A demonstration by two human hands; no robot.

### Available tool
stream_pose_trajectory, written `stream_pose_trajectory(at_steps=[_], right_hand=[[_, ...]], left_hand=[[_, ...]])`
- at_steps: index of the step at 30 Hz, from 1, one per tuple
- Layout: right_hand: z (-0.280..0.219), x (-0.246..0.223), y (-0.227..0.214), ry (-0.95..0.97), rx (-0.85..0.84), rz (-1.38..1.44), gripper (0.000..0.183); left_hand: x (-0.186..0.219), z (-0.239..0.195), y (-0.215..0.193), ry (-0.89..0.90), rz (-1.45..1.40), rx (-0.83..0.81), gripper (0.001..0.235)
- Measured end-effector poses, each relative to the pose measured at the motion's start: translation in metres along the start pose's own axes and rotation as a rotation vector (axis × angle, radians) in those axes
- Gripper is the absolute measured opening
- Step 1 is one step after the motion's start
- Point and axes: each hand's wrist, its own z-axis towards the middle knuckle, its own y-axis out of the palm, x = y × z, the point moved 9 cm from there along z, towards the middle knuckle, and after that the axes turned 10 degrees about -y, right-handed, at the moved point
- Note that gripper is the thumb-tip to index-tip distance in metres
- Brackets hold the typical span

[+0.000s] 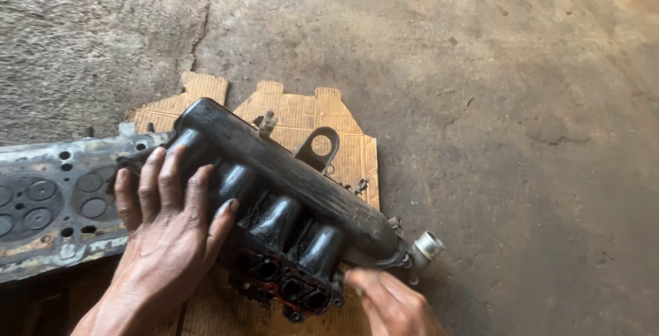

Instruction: The person cleans a black metal exhaust manifold and a large engine block using a small metal scraper. They scrape the exterior surfaces and the internal ports of the manifold to remove dark residue, then scrape the flat surface of the engine block.

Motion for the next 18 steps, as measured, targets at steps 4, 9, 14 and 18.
stream_pose_trajectory(at_steps=[4,9,14,18], right_hand=[[-0.011,0.009,0.004,0.137,0.061,0.014,0.029],[-0.018,0.015,0.011,0.139,0.154,-0.037,0.029],[-0.043,0.043,0.023,0.373,0.183,0.031,0.034],[-0.066,0.064,0.034,0.476,0.335,0.091,0.024]], left_hand=[[-0.003,-0.006,0.000,-0.012,0.002,-0.018,0.067],[0.002,0.001,0.002,0.035,0.019,0.004,0.067],[-0.001,-0.001,0.005,0.013,0.017,-0.023,0.066],[-0.003,0.001,0.007,0.009,0.042,-0.019,0.065]])
